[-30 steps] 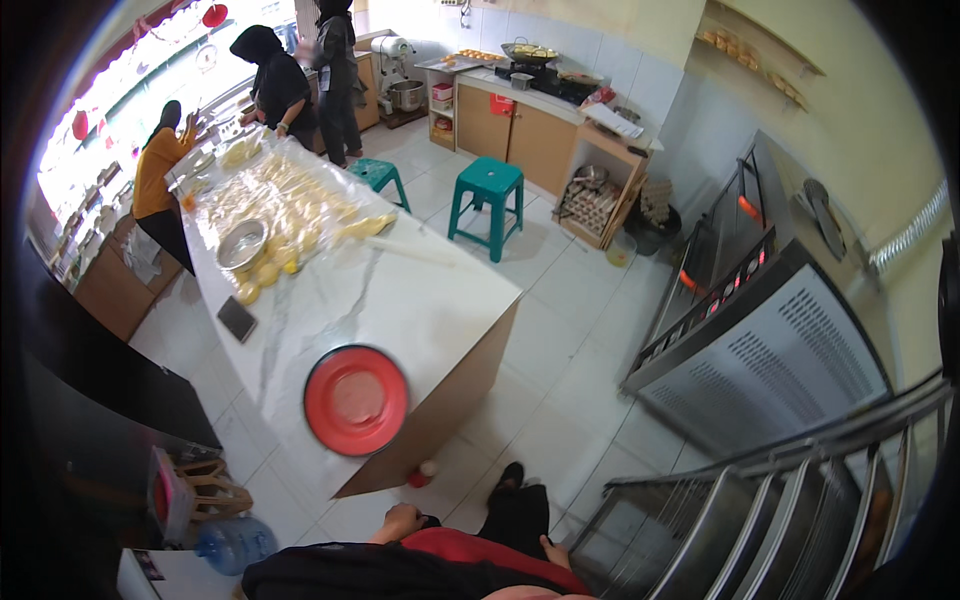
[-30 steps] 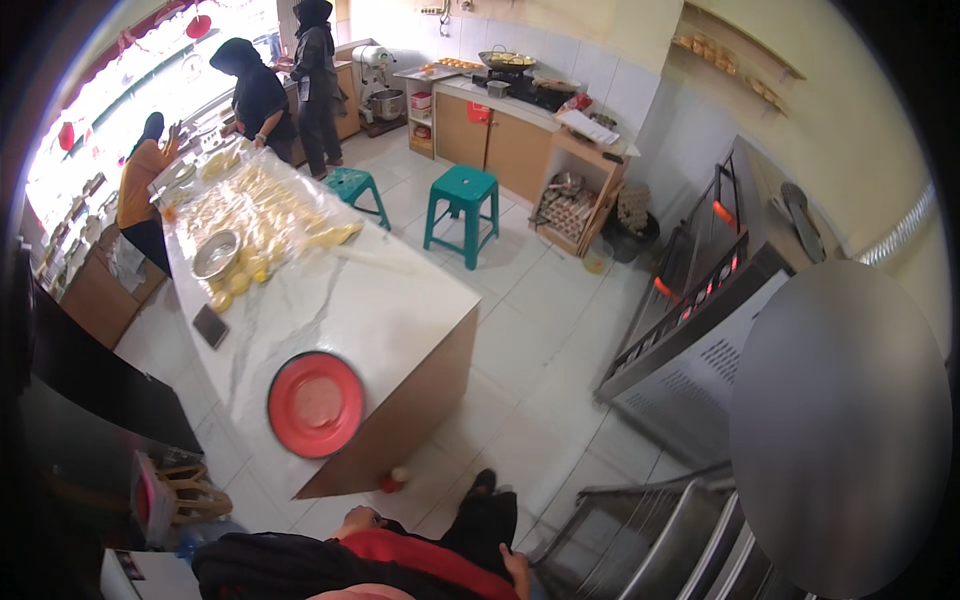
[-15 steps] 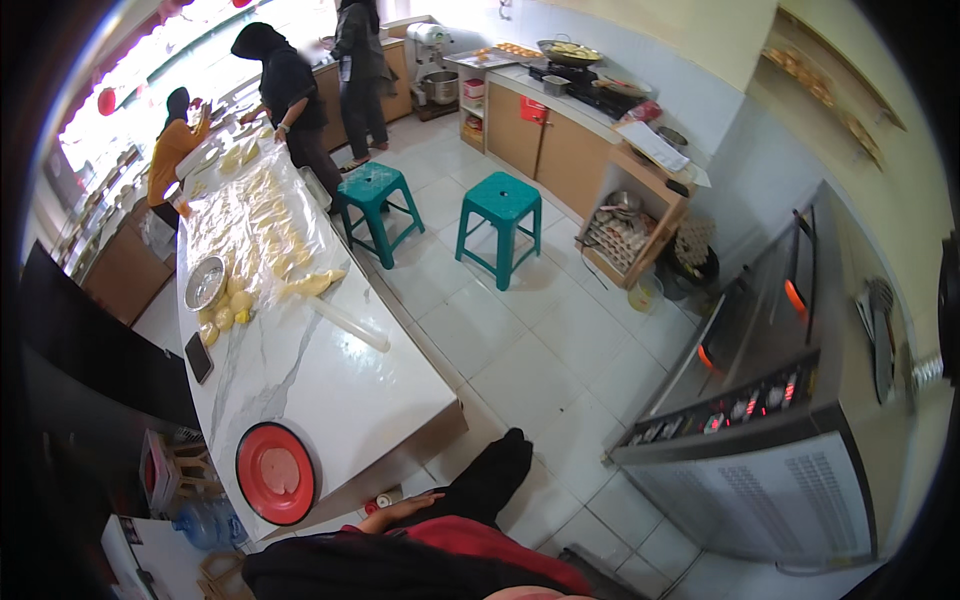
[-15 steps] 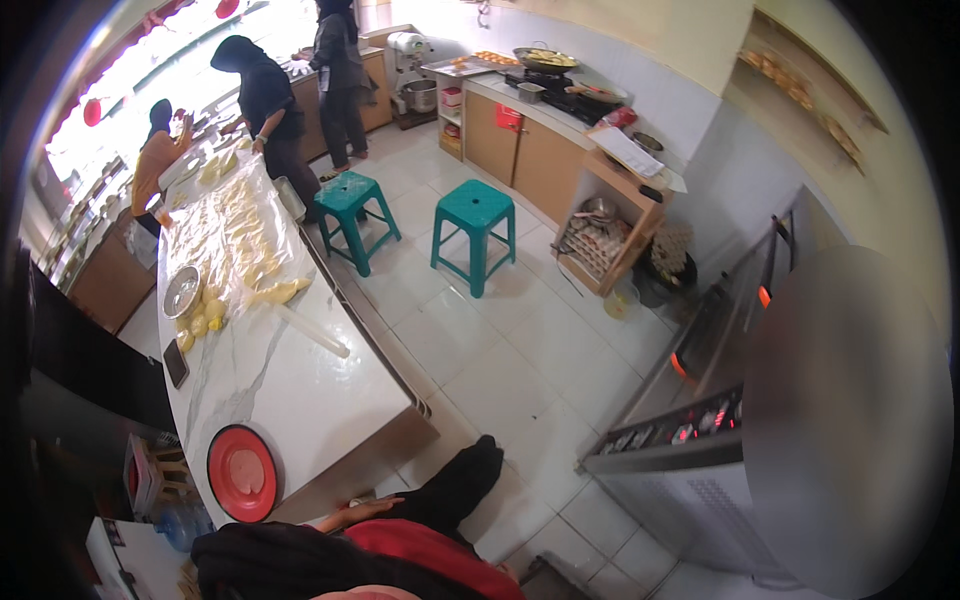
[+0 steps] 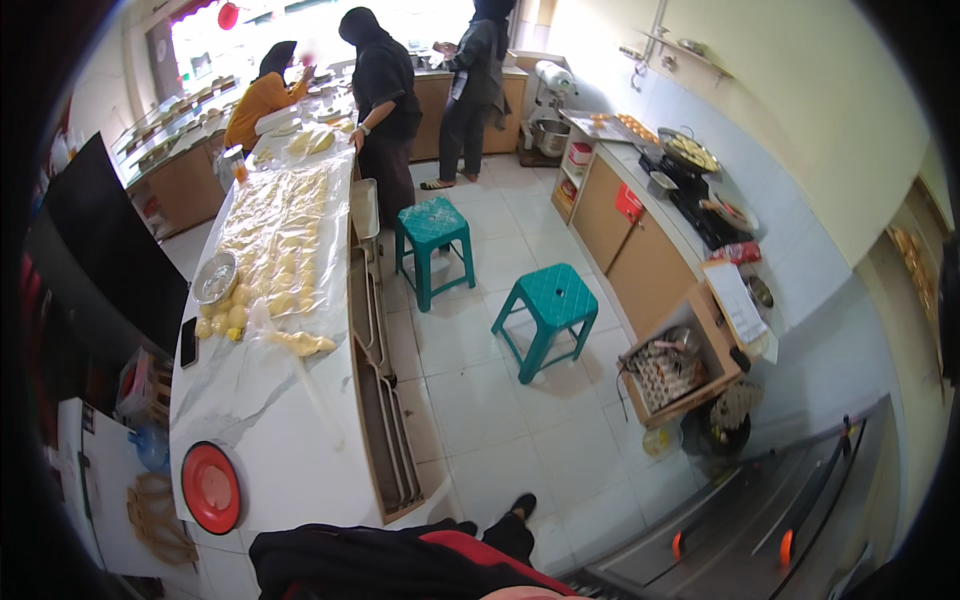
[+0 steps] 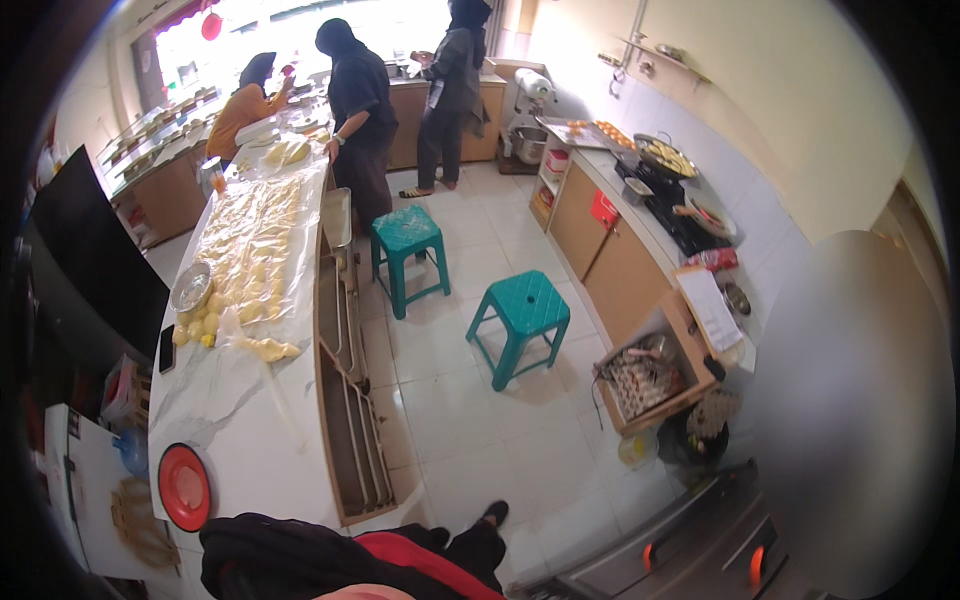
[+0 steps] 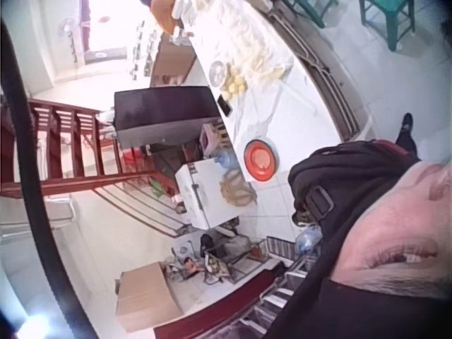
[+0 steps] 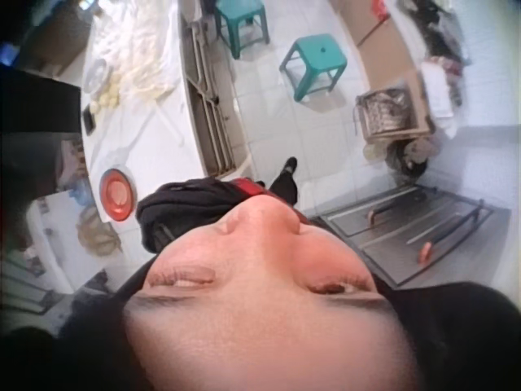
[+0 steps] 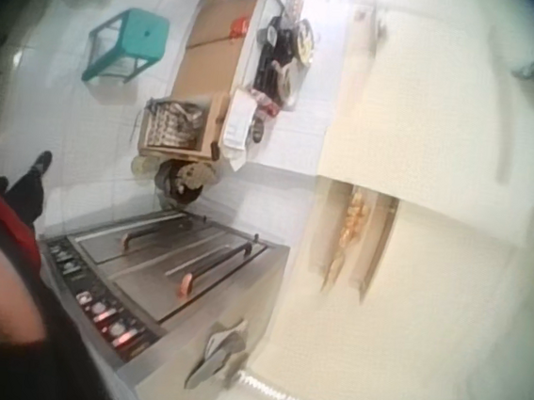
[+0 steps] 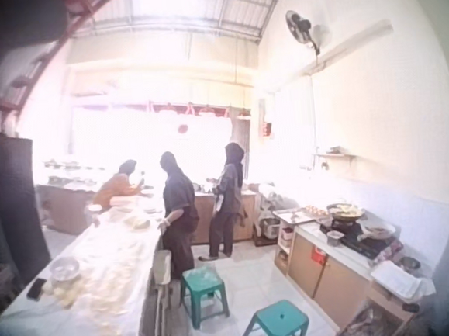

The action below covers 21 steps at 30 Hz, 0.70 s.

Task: The person washes their hands in a sink, walks over to a work table, and flattens dough balls onto the tabletop using a small rolling pin and by hand.

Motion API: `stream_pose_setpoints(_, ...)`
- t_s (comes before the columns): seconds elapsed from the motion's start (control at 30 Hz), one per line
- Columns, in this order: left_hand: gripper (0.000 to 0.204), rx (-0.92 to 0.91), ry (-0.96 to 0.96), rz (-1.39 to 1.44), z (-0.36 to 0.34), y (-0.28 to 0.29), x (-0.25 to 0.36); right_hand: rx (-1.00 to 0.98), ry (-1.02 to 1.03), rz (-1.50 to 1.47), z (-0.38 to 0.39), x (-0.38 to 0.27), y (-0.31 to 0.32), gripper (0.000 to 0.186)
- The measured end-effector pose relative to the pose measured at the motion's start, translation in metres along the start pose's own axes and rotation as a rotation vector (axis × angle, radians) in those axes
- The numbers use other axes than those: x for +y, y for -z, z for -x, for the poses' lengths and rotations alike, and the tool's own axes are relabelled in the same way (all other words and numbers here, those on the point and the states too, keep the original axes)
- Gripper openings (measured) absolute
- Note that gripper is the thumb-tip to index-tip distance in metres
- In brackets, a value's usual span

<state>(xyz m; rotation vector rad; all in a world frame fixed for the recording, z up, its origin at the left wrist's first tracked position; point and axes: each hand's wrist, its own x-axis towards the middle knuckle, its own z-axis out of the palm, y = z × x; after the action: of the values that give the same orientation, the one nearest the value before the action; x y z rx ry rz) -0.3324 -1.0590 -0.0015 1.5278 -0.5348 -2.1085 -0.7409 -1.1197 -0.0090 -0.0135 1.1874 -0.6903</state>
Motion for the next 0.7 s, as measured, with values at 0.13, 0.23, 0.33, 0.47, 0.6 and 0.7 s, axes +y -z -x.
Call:
stream_pose_setpoints(0.13, 0.063, 0.118, -0.005, 0.164, -0.03, -0.022, 0.025, -0.072, -0.121, 0.177, -0.046, -0.081, 0.001, 0.056)
stream_pose_setpoints(0.23, 0.064, 0.194, -0.053, 0.339, -0.043, -0.046, 0.034, -0.238, -0.241, 0.415, -0.081, -0.145, -0.005, 0.057)
stream_pose_setpoints(0.33, 0.064, 0.247, -0.164, 0.549, -0.052, -0.064, 0.044, -0.676, -0.288, 0.679, -0.124, -0.217, -0.047, 0.057)
stream_pose_setpoints(0.47, 0.065, 0.262, -0.453, 0.901, -0.068, -0.08, 0.06, -0.703, -0.37, -0.202, -0.171, -0.27, -0.133, 0.061)
stream_pose_setpoints(0.6, 0.067, 0.164, -0.689, 1.193, -0.067, -0.08, 0.094, -0.574, -0.776, -0.153, -0.225, -0.276, -0.16, 0.066)
stream_pose_setpoints(0.7, 0.07, 0.128, -0.649, 1.388, -0.057, -0.082, 0.103, -0.38, -0.571, 0.155, -0.251, -0.29, -0.224, 0.066)
